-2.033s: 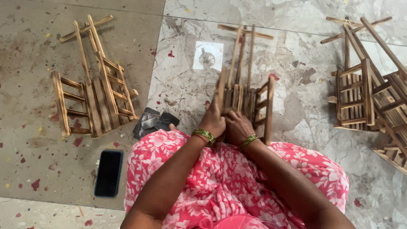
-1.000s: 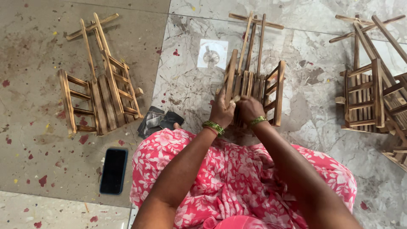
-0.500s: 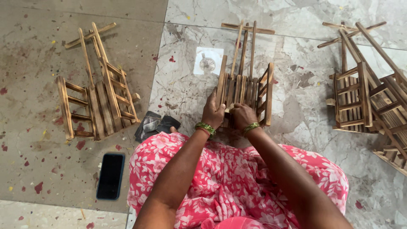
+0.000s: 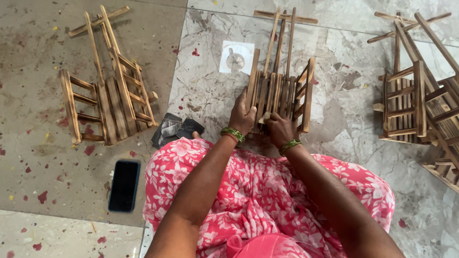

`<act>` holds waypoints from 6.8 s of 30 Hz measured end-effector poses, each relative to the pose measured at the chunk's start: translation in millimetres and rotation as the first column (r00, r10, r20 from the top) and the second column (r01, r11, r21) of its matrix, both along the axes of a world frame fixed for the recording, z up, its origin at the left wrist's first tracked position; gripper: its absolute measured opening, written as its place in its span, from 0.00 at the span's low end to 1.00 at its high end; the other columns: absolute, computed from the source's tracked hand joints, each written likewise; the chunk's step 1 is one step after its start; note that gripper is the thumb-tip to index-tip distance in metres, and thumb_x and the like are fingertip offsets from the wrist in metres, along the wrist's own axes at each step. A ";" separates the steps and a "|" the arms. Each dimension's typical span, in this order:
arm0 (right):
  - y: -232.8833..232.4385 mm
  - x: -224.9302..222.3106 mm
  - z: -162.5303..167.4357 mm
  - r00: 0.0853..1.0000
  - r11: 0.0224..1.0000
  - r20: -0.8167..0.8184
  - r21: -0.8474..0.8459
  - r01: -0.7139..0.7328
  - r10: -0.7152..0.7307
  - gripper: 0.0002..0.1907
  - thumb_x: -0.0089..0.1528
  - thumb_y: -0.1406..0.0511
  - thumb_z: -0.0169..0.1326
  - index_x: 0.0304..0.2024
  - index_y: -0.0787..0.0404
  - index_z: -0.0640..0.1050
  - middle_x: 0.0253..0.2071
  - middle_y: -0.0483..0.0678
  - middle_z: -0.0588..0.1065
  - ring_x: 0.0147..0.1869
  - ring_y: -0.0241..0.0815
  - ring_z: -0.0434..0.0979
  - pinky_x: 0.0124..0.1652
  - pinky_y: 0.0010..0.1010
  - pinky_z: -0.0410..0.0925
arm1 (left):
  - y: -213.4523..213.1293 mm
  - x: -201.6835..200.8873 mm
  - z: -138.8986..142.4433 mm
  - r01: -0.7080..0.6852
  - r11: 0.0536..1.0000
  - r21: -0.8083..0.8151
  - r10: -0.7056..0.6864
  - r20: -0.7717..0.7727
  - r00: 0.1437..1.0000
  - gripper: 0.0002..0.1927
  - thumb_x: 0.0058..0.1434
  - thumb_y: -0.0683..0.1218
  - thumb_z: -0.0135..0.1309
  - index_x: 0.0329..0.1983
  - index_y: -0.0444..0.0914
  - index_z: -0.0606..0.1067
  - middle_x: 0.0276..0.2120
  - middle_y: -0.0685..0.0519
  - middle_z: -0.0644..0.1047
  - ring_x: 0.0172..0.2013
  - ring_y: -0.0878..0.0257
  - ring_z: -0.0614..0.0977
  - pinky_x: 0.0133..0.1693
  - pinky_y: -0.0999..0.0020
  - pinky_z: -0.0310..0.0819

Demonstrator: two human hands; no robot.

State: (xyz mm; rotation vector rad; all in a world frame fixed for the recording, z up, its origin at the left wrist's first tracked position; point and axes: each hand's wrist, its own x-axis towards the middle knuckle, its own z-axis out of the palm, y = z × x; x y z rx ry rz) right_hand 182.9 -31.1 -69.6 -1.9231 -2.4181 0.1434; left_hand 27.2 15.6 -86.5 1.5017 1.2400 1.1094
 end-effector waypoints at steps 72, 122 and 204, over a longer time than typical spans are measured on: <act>64.4 3.8 -15.1 0.932 0.900 0.112 -0.242 0.363 -0.345 0.10 0.67 0.69 0.46 0.45 0.63 0.79 0.56 0.47 0.73 0.42 0.45 0.81 0.39 0.34 0.78 | -41.5 9.5 2.8 0.131 0.928 -0.348 -0.180 -0.112 0.977 0.55 0.50 0.47 0.50 0.78 0.48 0.36 0.29 0.44 0.81 0.22 0.56 0.80 0.29 0.64 0.77; -57.1 264.3 55.1 0.838 0.744 -0.274 0.386 0.545 -0.472 0.09 0.62 0.59 0.60 0.40 0.57 0.83 0.54 0.49 0.78 0.64 0.52 0.72 0.63 0.43 0.66 | 118.1 -258.6 65.2 -0.502 0.820 -0.276 0.357 -0.439 0.824 0.39 0.54 0.43 0.56 0.72 0.35 0.63 0.44 0.33 0.80 0.35 0.49 0.81 0.32 0.54 0.74; -12.8 131.7 38.9 0.683 0.815 -0.466 -0.171 0.554 -0.562 0.13 0.62 0.61 0.57 0.43 0.64 0.81 0.32 0.56 0.79 0.36 0.52 0.78 0.35 0.41 0.71 | -50.3 -5.2 48.0 0.390 0.915 -0.099 -0.369 -0.595 0.714 0.42 0.51 0.62 0.67 0.65 0.58 0.58 0.70 0.39 0.55 0.37 0.52 0.83 0.36 0.62 0.83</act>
